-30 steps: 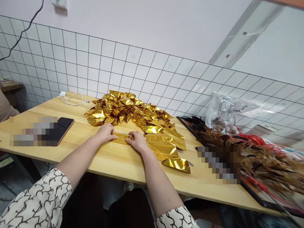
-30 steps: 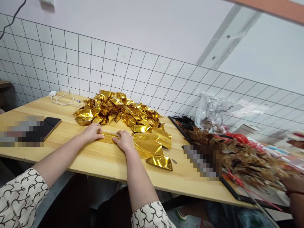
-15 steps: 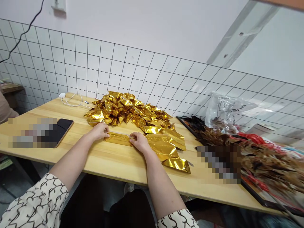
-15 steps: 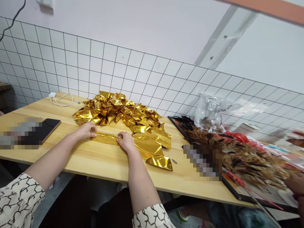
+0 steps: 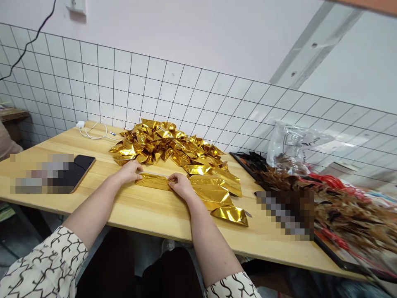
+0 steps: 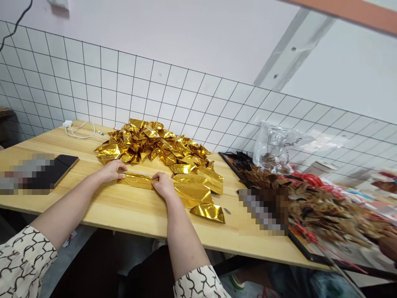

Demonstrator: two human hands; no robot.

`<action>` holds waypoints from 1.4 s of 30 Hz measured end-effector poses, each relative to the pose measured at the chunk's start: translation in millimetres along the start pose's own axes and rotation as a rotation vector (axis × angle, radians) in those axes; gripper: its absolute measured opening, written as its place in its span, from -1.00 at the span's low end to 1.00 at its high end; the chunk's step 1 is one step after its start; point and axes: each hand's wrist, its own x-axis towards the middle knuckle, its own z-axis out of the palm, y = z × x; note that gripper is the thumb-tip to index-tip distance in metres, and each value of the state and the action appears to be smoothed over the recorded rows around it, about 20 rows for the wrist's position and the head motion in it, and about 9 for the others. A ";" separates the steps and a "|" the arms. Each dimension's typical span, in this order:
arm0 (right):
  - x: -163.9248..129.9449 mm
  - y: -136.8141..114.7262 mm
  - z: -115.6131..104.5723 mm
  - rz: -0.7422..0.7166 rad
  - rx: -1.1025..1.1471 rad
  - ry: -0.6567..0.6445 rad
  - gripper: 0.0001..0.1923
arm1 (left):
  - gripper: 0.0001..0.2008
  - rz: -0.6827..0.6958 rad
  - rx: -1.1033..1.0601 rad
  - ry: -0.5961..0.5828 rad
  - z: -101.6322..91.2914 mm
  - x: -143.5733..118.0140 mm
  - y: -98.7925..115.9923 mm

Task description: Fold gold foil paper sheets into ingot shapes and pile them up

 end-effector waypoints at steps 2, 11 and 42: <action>-0.2 -0.9 0.1 0.010 0.002 0.004 -0.78 | -0.80 0.002 -0.003 0.001 0.4 -0.2 0.4; -0.1 -2.7 -0.6 0.012 -0.034 0.040 -0.76 | -0.76 0.025 -0.014 0.022 2.3 2.5 -4.3; 5.5 -3.3 2.1 0.045 -0.031 0.065 -0.78 | -0.81 0.075 -0.035 0.046 6.2 1.8 -0.9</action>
